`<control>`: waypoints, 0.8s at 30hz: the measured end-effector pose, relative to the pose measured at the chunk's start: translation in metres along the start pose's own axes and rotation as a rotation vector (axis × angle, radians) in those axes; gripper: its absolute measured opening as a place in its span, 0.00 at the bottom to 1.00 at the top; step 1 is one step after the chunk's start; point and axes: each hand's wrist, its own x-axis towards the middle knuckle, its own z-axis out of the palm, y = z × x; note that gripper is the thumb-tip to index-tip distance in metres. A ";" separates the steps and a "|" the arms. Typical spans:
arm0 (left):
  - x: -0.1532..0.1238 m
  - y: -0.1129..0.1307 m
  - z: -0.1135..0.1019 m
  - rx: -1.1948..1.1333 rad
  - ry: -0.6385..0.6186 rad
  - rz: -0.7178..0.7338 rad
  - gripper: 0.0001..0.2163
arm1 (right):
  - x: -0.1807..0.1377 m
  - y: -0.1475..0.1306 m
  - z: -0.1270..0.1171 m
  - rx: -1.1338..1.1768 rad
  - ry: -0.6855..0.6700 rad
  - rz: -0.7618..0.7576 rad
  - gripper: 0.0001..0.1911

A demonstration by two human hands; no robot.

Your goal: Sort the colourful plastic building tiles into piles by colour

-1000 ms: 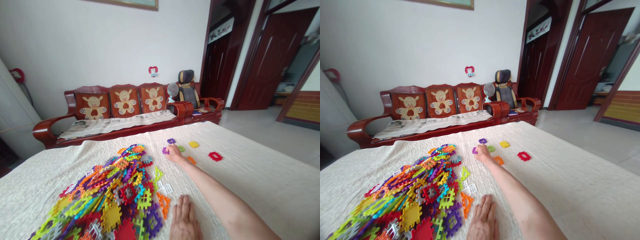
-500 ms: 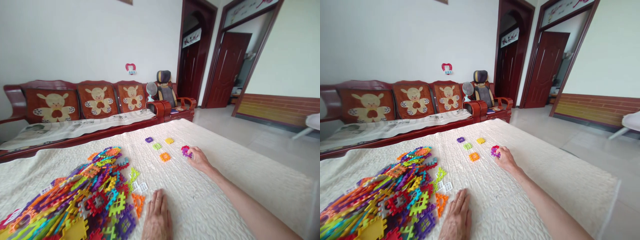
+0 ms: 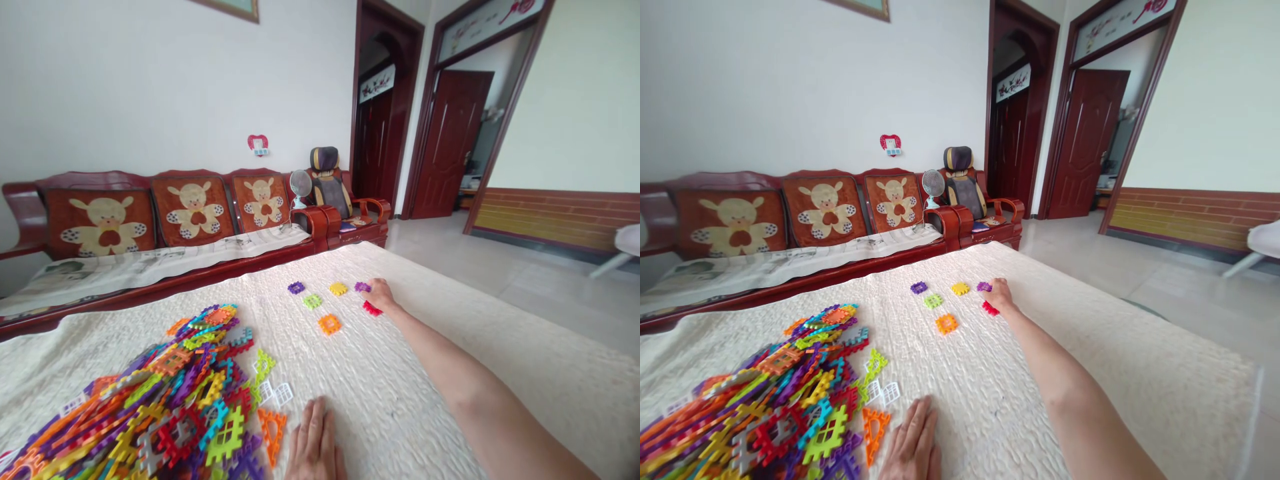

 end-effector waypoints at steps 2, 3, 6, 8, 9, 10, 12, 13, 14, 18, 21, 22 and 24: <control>0.000 0.000 0.000 0.002 0.005 0.004 0.18 | -0.005 0.003 0.001 -0.002 -0.003 0.007 0.12; 0.000 0.000 -0.001 0.001 0.004 0.003 0.18 | -0.008 0.004 0.000 -0.003 -0.011 0.004 0.12; 0.000 0.001 -0.003 -0.008 -0.013 -0.009 0.19 | -0.014 0.005 -0.001 -0.003 -0.069 -0.014 0.13; 0.000 0.002 -0.005 -0.015 -0.024 -0.016 0.19 | -0.014 0.004 -0.001 -0.007 -0.106 -0.006 0.15; 0.000 0.002 -0.006 -0.017 -0.027 -0.020 0.19 | -0.014 0.002 -0.001 -0.008 -0.118 0.001 0.16; 0.000 0.003 -0.006 -0.019 -0.028 -0.022 0.19 | -0.013 0.000 -0.002 -0.007 -0.125 0.006 0.16; 0.000 0.003 -0.006 -0.020 -0.026 -0.023 0.19 | -0.012 -0.004 -0.004 0.006 -0.126 0.004 0.14; 0.000 0.003 -0.005 -0.020 -0.022 -0.020 0.19 | -0.012 -0.006 -0.006 0.016 -0.117 -0.004 0.13; 0.000 0.003 -0.004 -0.021 -0.017 -0.017 0.19 | -0.014 -0.008 -0.008 0.029 -0.101 -0.017 0.13; 0.000 0.002 -0.003 -0.022 -0.007 -0.009 0.19 | -0.035 -0.024 -0.016 0.108 -0.016 -0.130 0.15; 0.001 0.005 -0.012 -0.033 -0.069 -0.031 0.20 | -0.069 -0.050 -0.014 0.202 -0.034 -0.284 0.14; 0.002 0.007 -0.018 -0.043 -0.116 -0.035 0.20 | -0.084 -0.061 -0.012 0.249 -0.056 -0.347 0.13; 0.004 0.011 -0.030 -0.070 -0.220 -0.038 0.22 | -0.114 -0.088 -0.006 0.410 -0.110 -0.512 0.11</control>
